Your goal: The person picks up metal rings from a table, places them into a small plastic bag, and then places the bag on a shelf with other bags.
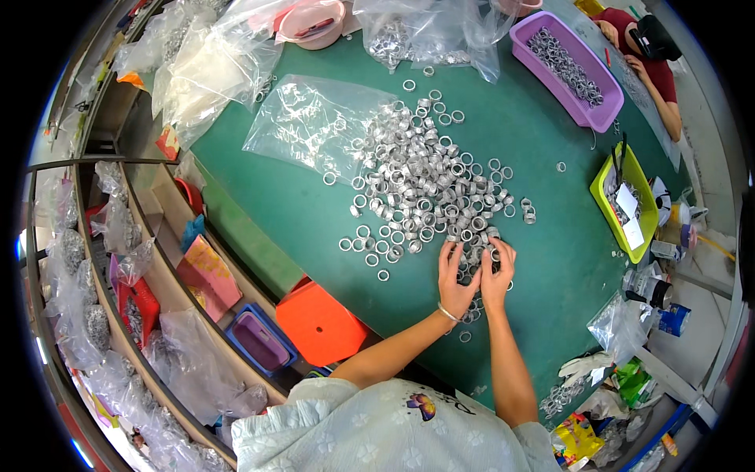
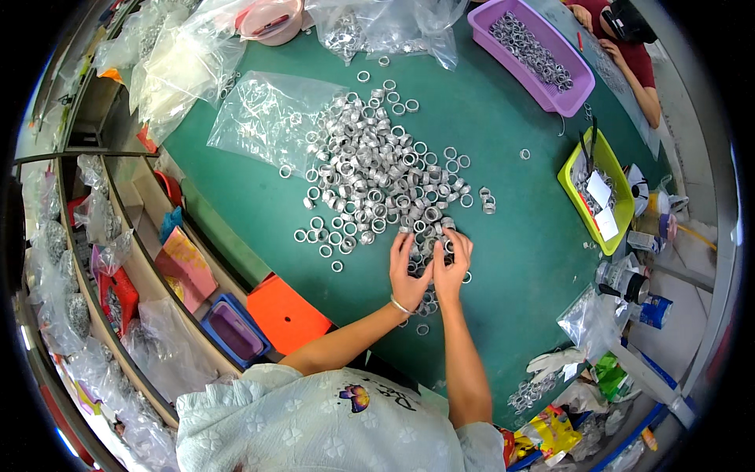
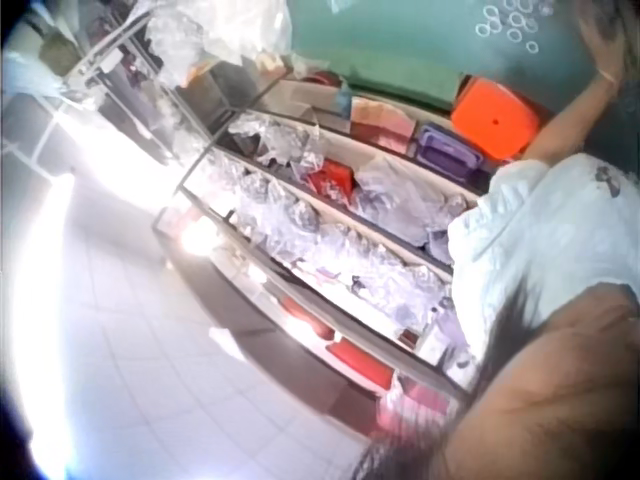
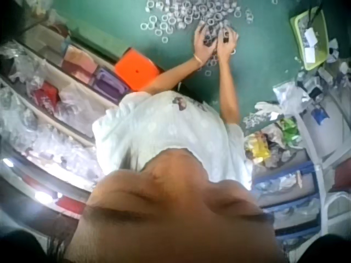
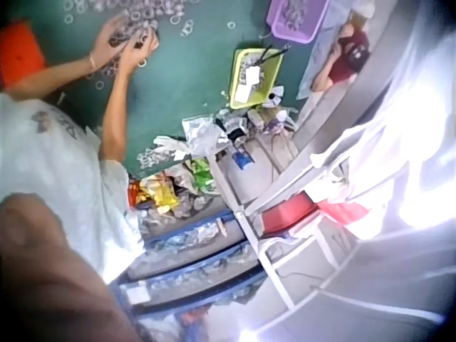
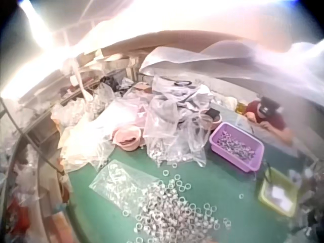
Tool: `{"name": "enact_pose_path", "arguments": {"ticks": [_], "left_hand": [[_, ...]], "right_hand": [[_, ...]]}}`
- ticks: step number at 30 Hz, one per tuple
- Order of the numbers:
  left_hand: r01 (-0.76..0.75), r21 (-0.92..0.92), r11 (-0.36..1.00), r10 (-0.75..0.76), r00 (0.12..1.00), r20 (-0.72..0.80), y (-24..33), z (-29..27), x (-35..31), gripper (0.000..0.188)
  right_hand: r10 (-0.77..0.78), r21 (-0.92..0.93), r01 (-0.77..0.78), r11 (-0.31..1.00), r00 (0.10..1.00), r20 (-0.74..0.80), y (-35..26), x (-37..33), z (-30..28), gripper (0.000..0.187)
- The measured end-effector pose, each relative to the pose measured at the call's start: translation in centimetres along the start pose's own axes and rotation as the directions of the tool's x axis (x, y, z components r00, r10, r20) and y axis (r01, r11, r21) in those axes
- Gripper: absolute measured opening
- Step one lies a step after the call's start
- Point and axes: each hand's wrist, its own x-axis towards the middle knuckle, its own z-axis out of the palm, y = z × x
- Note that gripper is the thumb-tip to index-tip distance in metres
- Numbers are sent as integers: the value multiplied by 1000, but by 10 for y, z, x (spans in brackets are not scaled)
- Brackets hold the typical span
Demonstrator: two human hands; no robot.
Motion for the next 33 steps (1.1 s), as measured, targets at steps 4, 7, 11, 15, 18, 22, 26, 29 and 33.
{"name": "enact_pose_path", "arguments": {"ticks": [4, 7, 11, 15, 18, 22, 26, 29, 33], "left_hand": [[11, -34, 999, -10, 1000, 23, 2, -3, 2, 54], [17, -35, 999, -15, 999, 44, 6, -7, 3, 51], [6, -57, 998, -3, 999, 53, 2, -7, 2, 50], [91, -130, 987, -82, 994, 78, 10, -9, 2, 49], [96, -177, 980, -82, 993, 85, 8, -7, 0, 48], [70, -273, 959, -25, 986, 162, 9, -10, -3, 44], [-3, -215, 977, 25, 995, 100, 13, -12, 2, 49], [68, -269, 961, -54, 997, 57, 11, -18, 5, 50], [129, -340, 932, -116, 992, 58, -2, -11, 2, 45]], "right_hand": [[129, 109, -126, 986, 992, -16, 1, -14, 0, 32], [226, 181, -220, 959, 974, -15, -4, -23, 1, 42], [236, 167, -227, 960, 971, -39, -12, -29, 8, 45], [262, 198, -245, 949, 963, -62, -10, -39, 11, 41], [310, 310, -276, 910, 948, -68, -4, -48, 13, 37], [298, 388, -253, 887, 953, -62, 1, -55, 12, 37], [220, 366, -190, 911, 975, -41, -9, -53, 5, 36], [198, 323, -180, 929, 980, -25, -26, -50, 10, 38], [90, 242, -69, 968, 993, -77, -33, -51, 17, 43]]}}
